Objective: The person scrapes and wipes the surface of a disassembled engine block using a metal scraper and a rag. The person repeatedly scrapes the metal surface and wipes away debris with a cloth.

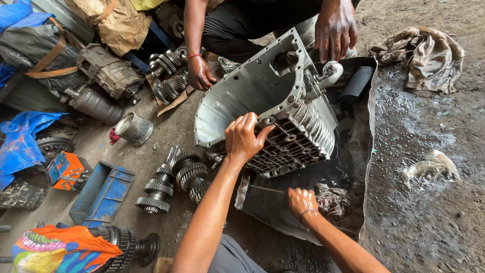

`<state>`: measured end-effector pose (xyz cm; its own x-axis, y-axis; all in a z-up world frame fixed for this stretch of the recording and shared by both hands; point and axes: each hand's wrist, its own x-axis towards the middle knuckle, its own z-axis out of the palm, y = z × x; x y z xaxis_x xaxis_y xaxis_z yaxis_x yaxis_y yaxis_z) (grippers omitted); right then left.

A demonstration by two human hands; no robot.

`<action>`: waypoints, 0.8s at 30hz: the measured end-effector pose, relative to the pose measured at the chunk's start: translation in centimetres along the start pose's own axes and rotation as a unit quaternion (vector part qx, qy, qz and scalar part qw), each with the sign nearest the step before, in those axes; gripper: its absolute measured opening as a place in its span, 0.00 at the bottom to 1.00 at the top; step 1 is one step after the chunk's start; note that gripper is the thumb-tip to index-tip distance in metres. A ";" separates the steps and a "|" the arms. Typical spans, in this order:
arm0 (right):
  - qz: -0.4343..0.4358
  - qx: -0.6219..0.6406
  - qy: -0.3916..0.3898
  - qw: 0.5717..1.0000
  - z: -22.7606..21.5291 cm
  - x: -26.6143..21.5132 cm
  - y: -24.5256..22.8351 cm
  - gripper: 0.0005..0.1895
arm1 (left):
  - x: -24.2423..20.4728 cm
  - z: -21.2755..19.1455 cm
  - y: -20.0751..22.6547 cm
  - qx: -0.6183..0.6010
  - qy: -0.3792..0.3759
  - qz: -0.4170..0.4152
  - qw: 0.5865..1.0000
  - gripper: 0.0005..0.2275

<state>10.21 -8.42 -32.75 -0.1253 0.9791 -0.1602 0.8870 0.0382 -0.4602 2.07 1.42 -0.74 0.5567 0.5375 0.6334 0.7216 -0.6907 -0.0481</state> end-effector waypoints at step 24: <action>-0.079 0.118 0.155 0.978 -10.2 -0.6 -0.6 0.07 | 0.0 0.1 -0.2 -0.004 -0.004 -0.007 1.000 0.21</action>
<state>14.31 -6.99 -23.52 -0.0787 0.9798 0.1841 0.7355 0.1817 -0.6527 1.93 1.58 -0.80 0.5493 0.5516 0.6276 0.7267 -0.6862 -0.0329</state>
